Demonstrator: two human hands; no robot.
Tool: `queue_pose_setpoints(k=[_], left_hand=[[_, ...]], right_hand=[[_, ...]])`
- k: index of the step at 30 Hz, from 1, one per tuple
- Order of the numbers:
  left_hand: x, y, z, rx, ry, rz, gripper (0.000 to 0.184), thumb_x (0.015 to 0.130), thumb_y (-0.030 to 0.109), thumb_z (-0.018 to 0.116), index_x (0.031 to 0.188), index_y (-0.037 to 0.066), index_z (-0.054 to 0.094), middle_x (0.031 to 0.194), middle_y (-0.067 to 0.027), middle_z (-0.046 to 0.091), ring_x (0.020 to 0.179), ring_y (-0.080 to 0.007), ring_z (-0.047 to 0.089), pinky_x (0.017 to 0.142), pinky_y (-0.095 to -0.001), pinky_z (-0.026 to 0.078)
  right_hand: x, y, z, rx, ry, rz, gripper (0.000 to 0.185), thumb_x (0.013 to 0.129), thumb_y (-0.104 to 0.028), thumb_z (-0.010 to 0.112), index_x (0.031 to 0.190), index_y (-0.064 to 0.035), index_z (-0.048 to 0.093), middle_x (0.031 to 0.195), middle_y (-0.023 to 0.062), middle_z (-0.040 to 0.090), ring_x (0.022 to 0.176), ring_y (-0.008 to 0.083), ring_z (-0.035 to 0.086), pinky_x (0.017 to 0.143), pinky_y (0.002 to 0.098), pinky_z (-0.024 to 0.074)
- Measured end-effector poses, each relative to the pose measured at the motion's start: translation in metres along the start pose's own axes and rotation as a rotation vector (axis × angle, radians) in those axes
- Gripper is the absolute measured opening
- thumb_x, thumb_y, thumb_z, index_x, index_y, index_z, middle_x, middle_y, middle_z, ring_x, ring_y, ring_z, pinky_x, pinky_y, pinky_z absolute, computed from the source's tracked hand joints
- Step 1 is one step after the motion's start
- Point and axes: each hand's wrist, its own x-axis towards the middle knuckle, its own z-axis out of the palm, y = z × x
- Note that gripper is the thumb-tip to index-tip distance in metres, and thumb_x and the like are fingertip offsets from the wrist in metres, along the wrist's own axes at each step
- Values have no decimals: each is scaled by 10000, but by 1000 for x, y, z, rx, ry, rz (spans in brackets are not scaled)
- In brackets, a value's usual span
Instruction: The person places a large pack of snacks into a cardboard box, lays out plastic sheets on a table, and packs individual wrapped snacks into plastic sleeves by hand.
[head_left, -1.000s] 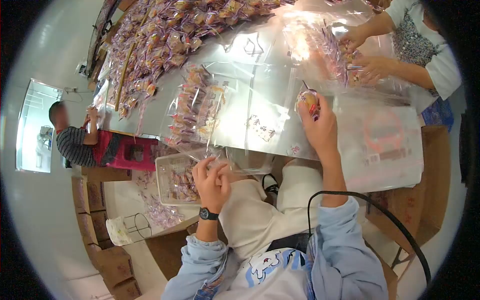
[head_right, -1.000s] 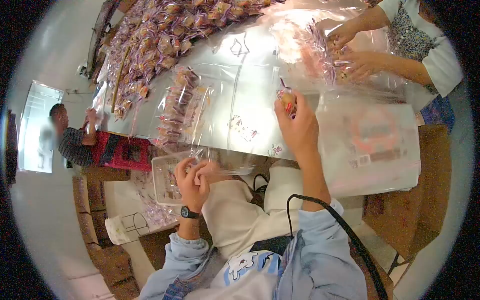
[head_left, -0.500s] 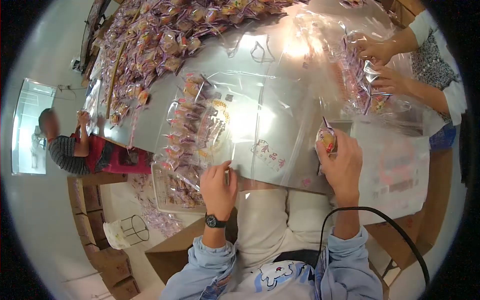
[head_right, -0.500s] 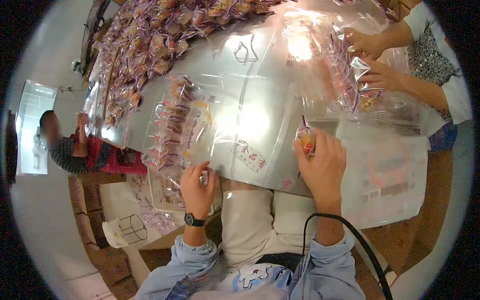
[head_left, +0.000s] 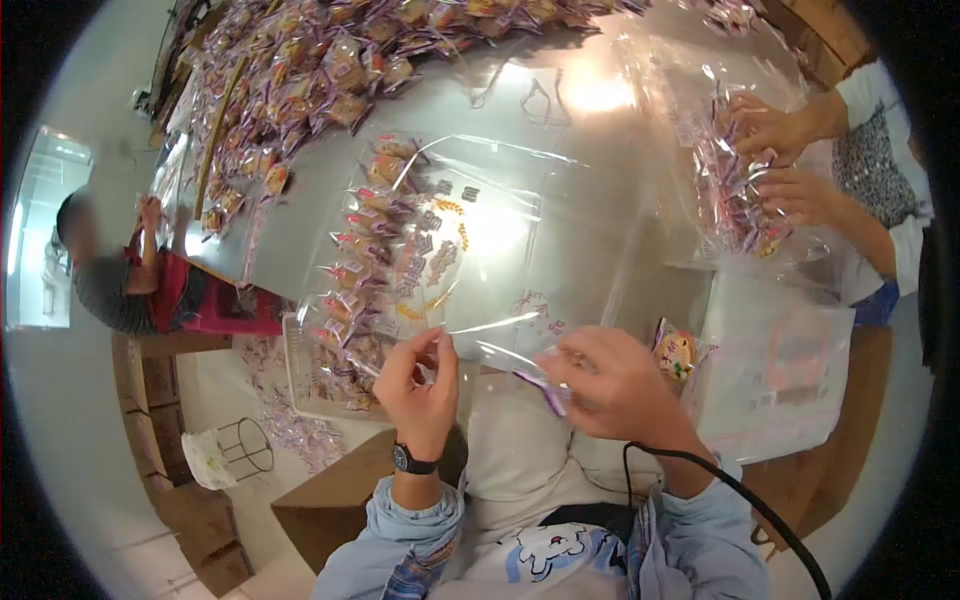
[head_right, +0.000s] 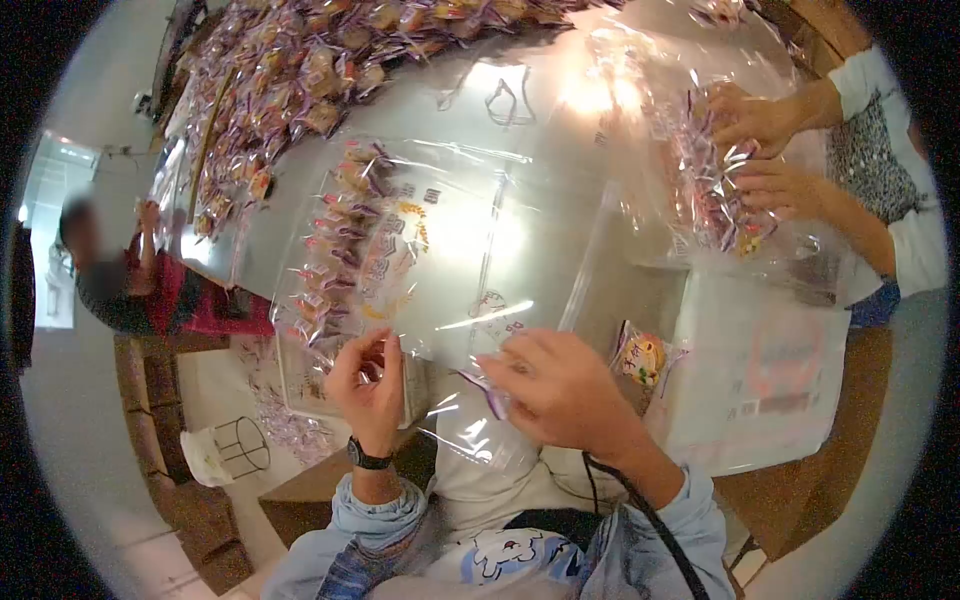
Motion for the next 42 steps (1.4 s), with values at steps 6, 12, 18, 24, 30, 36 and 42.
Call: queue_pose_setpoints(k=[6,12,18,24,30,36,42], left_hand=[[12,6,-6,-90,60,27,134,855,39,761,987,29,740,755,-55,678,603,-103,572,551,-245,430],[10,11,-13,-103,33,60,143,844,42,759,985,40,736,779,-83,678,597,-182,598,561,-299,471],[5,7,-15,-158,-52,165,149,838,35,754,986,37,735,769,-85,676,596,-176,591,549,-297,462],[12,3,-27,-185,-143,289,184,811,-1,767,989,31,734,769,-86,684,621,-189,627,574,-294,496],[23,-1,-30,-196,-232,379,192,802,3,776,984,51,742,762,-76,682,617,-187,630,554,-297,490],[35,-14,-41,-181,-325,385,219,782,37,804,992,54,742,760,-72,679,638,-203,632,569,-305,487],[86,-46,-75,-100,-302,265,282,801,147,802,1052,50,719,908,-95,699,803,-276,650,722,-364,510]], right_hand=[[29,-9,58,-334,-187,-119,423,816,-177,647,1228,-85,649,1088,64,638,1020,250,612,817,372,507],[56,1,88,-578,-56,-163,531,795,-131,655,1313,-34,596,1371,162,568,1217,324,556,928,410,488],[121,51,129,-17,138,-70,709,766,-28,603,1451,28,427,1507,279,418,1337,450,453,1124,480,369],[220,82,141,470,173,262,683,848,10,535,1503,-17,346,1478,295,421,1372,450,424,1152,471,368],[268,132,177,18,389,16,615,892,-41,553,1485,-50,389,1409,272,476,1289,427,497,1081,467,423],[269,112,177,141,471,256,350,924,-161,633,1256,-89,548,1164,218,603,1048,416,607,946,467,474],[276,131,187,449,491,396,345,977,-240,639,1230,-32,534,1065,175,654,934,282,642,847,390,511]])
